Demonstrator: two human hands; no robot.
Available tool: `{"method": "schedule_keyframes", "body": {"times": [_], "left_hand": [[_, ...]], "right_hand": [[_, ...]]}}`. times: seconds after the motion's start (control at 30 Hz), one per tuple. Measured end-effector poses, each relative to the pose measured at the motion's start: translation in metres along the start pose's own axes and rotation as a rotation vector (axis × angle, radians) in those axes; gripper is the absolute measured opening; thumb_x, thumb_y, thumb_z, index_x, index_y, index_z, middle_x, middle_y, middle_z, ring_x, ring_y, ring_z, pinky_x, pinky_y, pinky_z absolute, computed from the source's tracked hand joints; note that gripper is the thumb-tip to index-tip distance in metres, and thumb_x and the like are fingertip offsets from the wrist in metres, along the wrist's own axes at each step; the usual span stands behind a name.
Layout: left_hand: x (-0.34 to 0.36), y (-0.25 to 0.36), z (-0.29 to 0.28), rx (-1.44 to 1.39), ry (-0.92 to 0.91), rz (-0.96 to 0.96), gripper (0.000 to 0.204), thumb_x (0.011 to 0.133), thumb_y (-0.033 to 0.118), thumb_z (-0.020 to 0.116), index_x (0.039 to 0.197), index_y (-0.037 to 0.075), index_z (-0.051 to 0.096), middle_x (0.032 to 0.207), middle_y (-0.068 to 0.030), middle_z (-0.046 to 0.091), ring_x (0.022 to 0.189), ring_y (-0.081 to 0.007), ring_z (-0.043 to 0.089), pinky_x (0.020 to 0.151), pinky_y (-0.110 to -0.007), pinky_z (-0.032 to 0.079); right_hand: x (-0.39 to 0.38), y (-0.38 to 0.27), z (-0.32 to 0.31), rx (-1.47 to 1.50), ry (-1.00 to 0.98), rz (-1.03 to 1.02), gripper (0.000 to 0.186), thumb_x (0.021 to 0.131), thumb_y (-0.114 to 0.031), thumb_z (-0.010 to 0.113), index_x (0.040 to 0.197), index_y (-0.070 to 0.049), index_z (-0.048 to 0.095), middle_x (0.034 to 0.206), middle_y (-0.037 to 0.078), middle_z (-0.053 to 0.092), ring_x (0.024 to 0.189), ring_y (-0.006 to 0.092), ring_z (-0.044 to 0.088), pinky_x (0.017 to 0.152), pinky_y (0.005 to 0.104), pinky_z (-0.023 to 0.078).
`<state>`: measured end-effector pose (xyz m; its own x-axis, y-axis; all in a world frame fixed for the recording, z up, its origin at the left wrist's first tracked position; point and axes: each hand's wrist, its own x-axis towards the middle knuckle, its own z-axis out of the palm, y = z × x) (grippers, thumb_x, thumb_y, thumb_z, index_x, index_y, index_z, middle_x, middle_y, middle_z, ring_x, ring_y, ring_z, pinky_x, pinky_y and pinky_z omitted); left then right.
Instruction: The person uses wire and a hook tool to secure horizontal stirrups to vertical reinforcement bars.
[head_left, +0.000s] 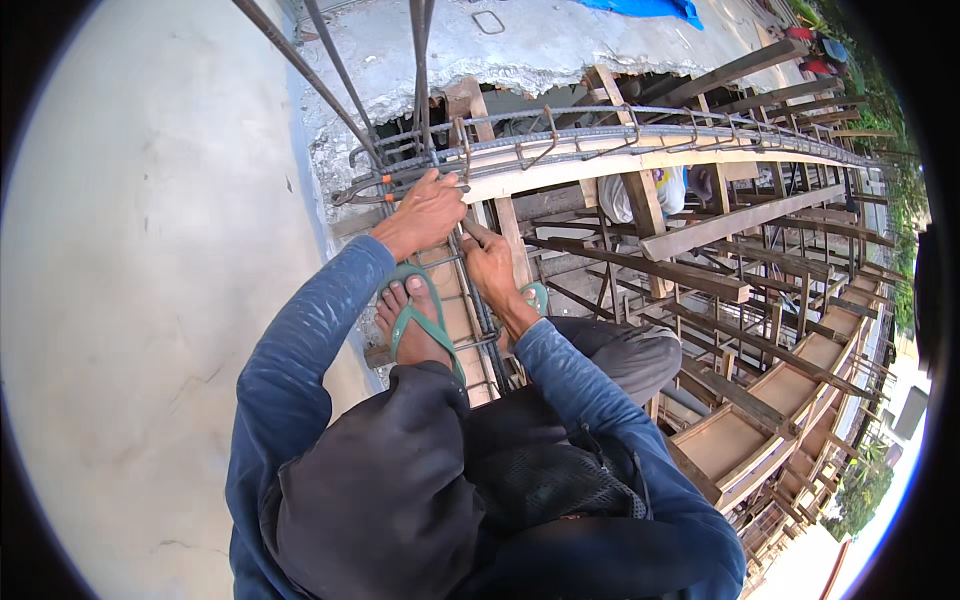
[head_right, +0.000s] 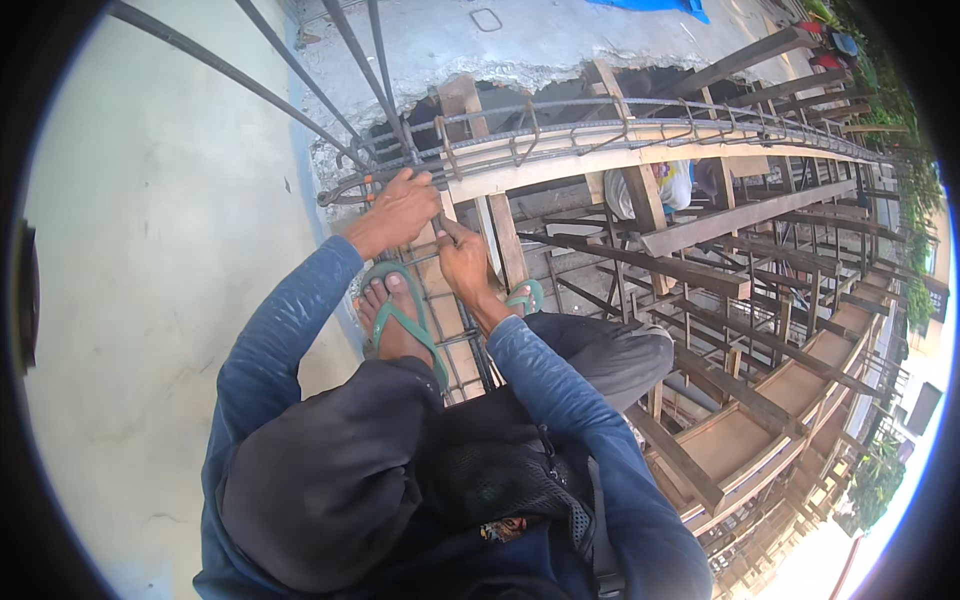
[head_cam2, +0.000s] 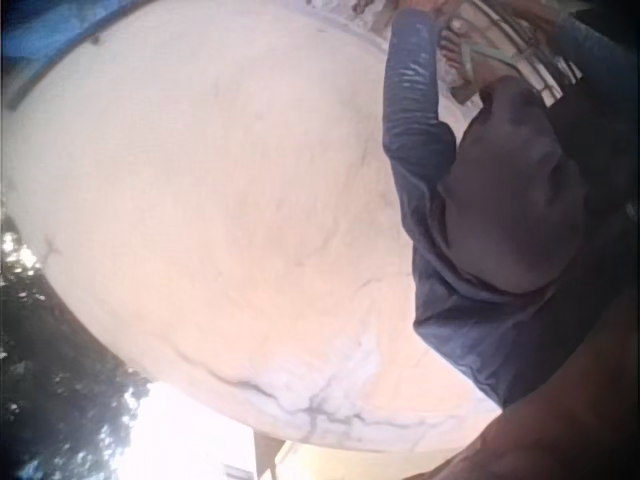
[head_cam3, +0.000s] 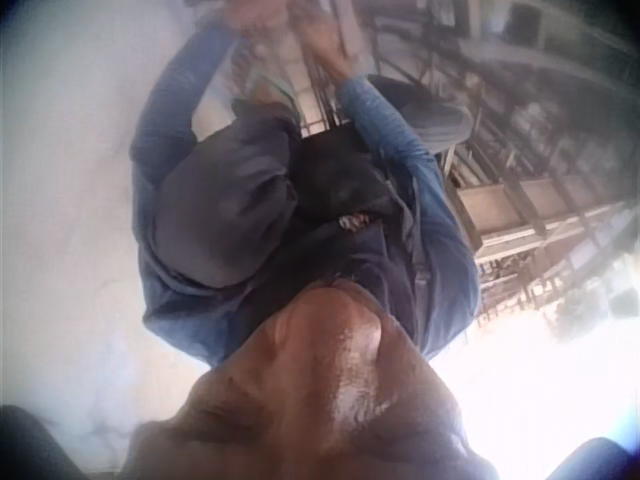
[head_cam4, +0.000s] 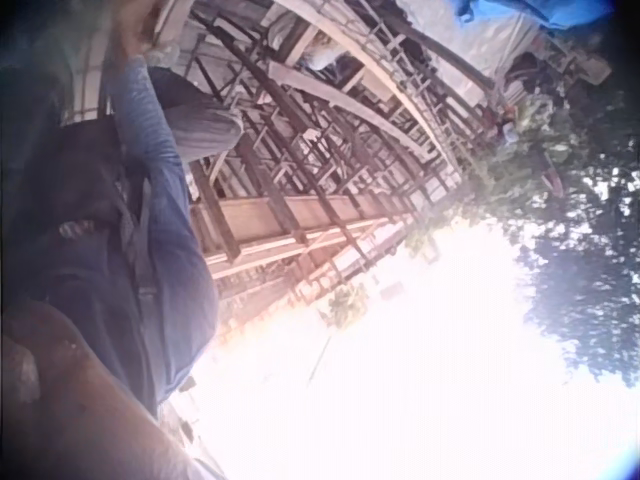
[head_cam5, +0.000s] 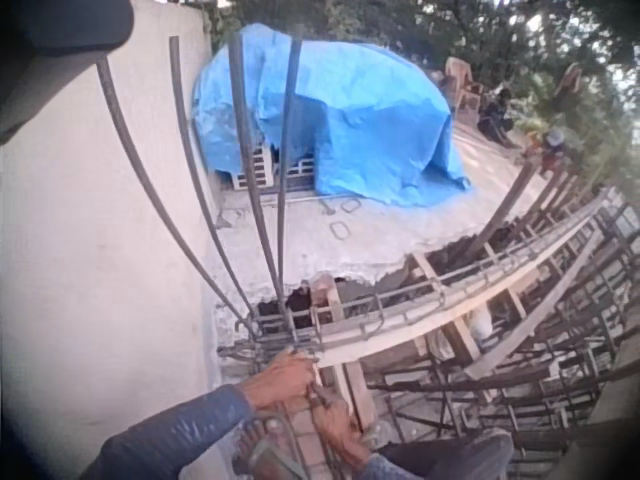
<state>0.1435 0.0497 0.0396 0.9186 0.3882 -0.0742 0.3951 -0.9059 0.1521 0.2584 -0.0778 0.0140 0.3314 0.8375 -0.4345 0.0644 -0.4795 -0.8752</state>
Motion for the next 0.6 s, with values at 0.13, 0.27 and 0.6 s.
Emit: {"method": "schedule_keyframes", "body": {"times": [0.13,0.27,0.6], "left_hand": [[0.011,0.003,0.003,0.037,-0.027,0.01,0.014,0.065,0.005,0.07,0.079,0.01,0.07,0.083,-0.0025,0.065,0.097,-0.0214,0.058,0.08,-0.039,0.041],[0.022,0.01,-0.001,0.038,-0.063,0.028,0.01,0.063,0.005,0.072,0.072,0.009,0.07,0.079,-0.0038,0.067,0.092,-0.0223,0.06,0.079,-0.039,0.041],[0.028,0.01,0.006,0.026,0.02,0.077,0.007,0.072,0.011,0.068,0.066,0.012,0.072,0.07,-0.0055,0.065,0.091,-0.0228,0.064,0.078,-0.043,0.042]], "right_hand": [[-0.009,0.0,0.007,-0.214,0.071,-0.294,0.036,0.083,-0.006,0.056,0.116,0.002,0.067,0.085,0.032,0.064,0.08,0.0463,0.064,0.074,0.0481,0.051],[-0.015,-0.003,0.013,-0.386,0.104,-0.347,0.029,0.077,-0.003,0.053,0.1,0.001,0.069,0.078,0.032,0.062,0.076,0.0468,0.064,0.073,0.0514,0.051],[-0.026,-0.007,0.002,-0.367,0.049,-0.287,0.032,0.083,-0.008,0.051,0.109,-0.001,0.069,0.088,0.03,0.064,0.084,0.0459,0.064,0.075,0.048,0.052]]}}
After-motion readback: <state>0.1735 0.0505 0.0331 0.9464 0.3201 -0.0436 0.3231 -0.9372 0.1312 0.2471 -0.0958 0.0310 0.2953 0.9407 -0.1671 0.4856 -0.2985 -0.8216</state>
